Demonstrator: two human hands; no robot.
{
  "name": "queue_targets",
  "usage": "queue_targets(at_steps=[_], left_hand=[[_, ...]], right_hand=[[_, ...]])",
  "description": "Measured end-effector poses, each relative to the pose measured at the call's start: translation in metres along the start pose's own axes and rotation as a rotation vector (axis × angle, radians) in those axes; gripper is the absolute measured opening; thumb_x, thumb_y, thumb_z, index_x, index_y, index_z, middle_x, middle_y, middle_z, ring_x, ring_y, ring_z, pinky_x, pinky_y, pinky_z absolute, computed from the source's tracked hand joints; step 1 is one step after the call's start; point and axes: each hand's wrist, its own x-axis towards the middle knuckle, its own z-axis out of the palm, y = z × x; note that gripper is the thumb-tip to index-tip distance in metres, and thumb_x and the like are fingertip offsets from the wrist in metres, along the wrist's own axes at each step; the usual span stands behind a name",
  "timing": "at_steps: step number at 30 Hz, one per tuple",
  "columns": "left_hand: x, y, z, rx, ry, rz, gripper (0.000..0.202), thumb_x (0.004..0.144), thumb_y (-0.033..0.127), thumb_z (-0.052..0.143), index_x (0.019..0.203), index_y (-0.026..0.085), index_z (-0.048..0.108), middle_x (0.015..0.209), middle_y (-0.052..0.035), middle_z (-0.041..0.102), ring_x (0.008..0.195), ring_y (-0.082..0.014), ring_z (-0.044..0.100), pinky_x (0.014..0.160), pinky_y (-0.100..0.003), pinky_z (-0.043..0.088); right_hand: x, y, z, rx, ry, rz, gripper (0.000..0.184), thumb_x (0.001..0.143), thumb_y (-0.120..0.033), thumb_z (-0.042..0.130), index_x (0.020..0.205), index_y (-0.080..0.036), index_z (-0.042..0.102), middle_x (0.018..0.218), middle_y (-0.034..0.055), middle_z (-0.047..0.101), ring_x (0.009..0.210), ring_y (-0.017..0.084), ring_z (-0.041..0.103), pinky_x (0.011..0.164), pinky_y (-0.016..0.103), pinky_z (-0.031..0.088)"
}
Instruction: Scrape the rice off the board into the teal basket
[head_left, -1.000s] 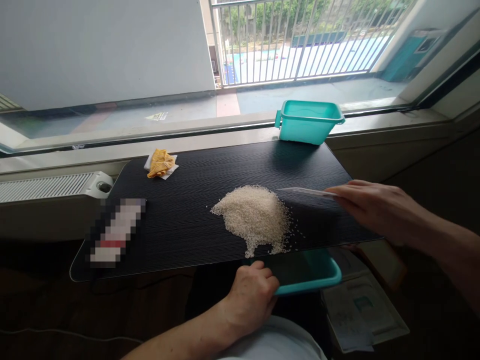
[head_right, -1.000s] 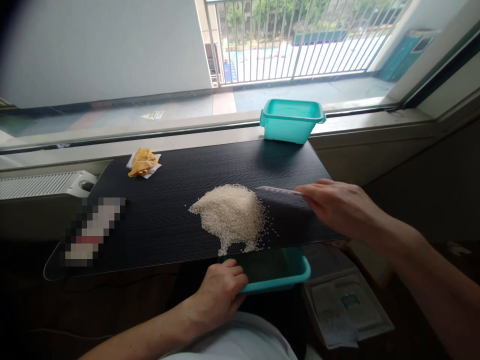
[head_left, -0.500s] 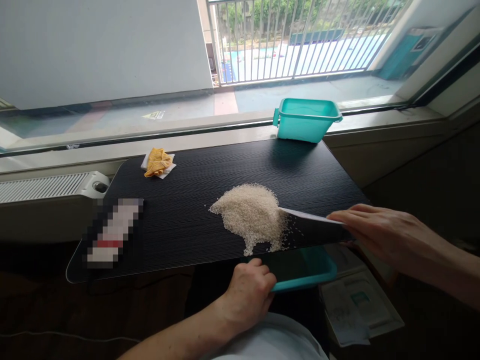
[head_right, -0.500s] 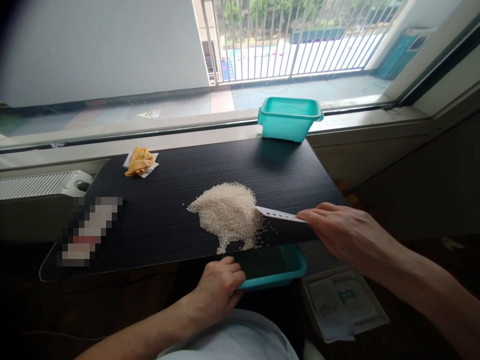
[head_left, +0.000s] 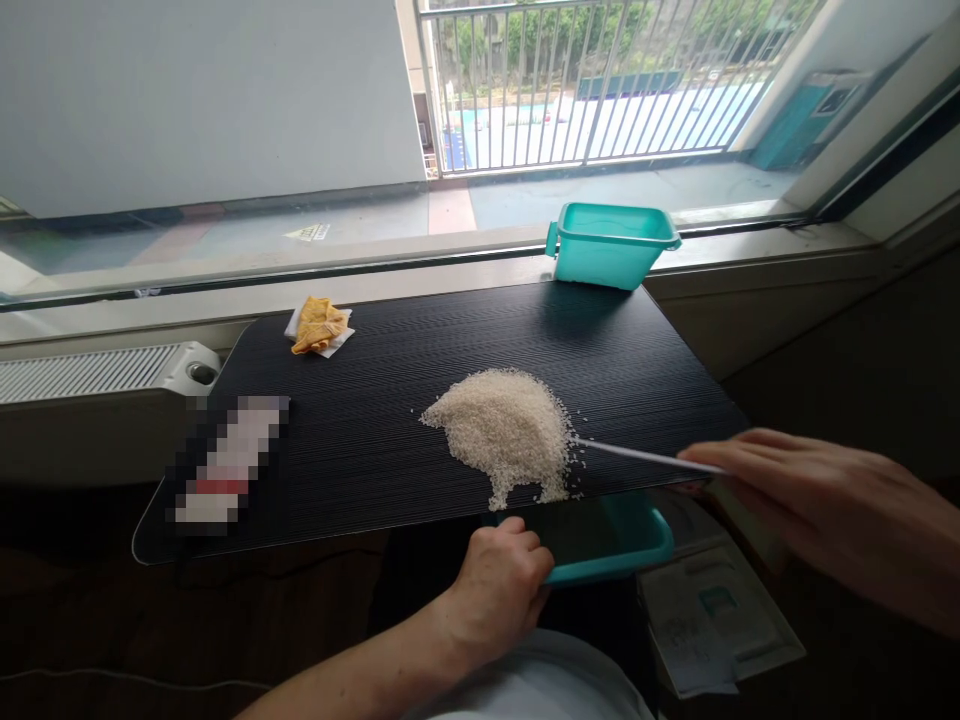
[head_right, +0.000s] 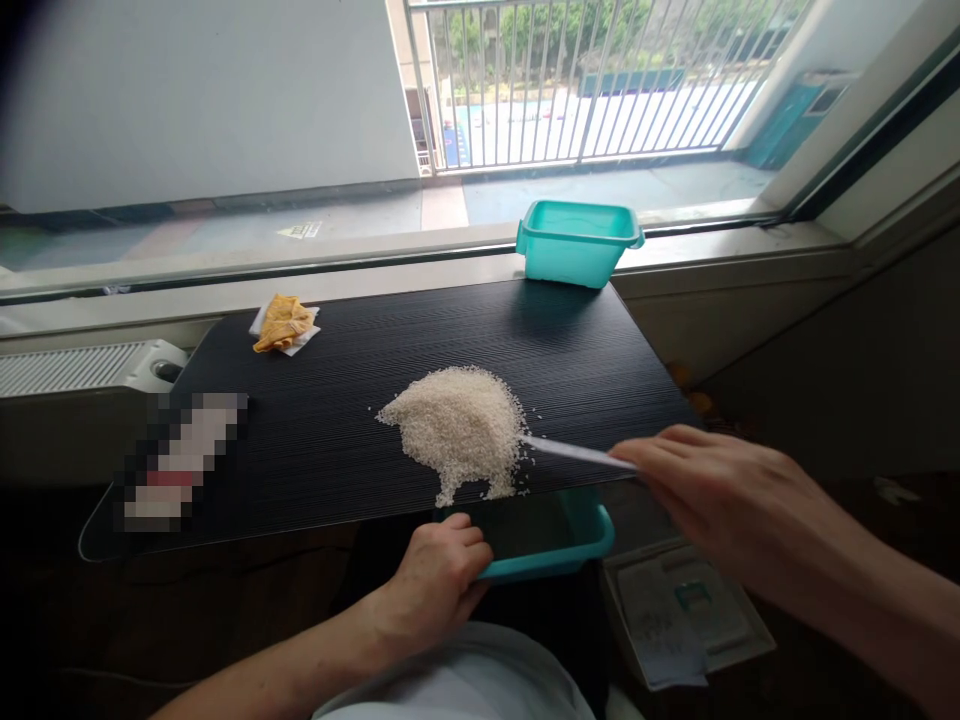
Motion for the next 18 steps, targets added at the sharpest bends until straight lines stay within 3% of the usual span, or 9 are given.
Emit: queue_targets(at_steps=[5,8,11,18], left_hand=[[-0.003,0.000,0.000,0.002,0.013,-0.020,0.009,0.086,0.023,0.065,0.079,0.018,0.065,0.087,-0.0056,0.070,0.086,-0.0231,0.061,0.063,-0.030,0.043],[-0.005,0.000,0.000,-0.004,0.009,-0.042,0.010,0.086,0.023,0.065,0.078,0.018,0.065,0.087,-0.0063,0.071,0.086,-0.0232,0.061,0.063,-0.029,0.043],[-0.005,0.000,0.000,-0.008,0.005,-0.038,0.009,0.086,0.023,0.065,0.079,0.018,0.065,0.088,-0.0066,0.071,0.086,-0.0228,0.061,0.064,-0.030,0.044],[0.000,0.001,-0.002,-0.003,-0.010,-0.013,0.009,0.086,0.024,0.065,0.080,0.018,0.065,0.089,-0.0066,0.071,0.088,-0.0236,0.062,0.065,-0.031,0.046]], right_hand=[[0.075,0.028,0.006,-0.143,-0.014,0.077,0.044,0.098,-0.033,0.031,0.116,-0.022,0.070,0.106,0.0110,0.075,0.093,0.027,0.071,0.071,0.038,0.053],[0.095,0.031,0.012,-0.148,-0.043,0.067,0.045,0.099,-0.031,0.029,0.117,-0.019,0.069,0.108,0.0131,0.074,0.097,0.028,0.070,0.073,0.036,0.051],[0.085,0.025,0.013,-0.119,-0.093,0.031,0.040,0.099,-0.029,0.032,0.111,-0.022,0.070,0.101,0.0094,0.075,0.087,0.024,0.071,0.068,0.033,0.050],[0.017,-0.007,0.010,0.003,-0.131,-0.027,0.031,0.092,-0.020,0.039,0.103,-0.028,0.067,0.084,0.0009,0.071,0.072,0.017,0.069,0.056,0.027,0.050]])
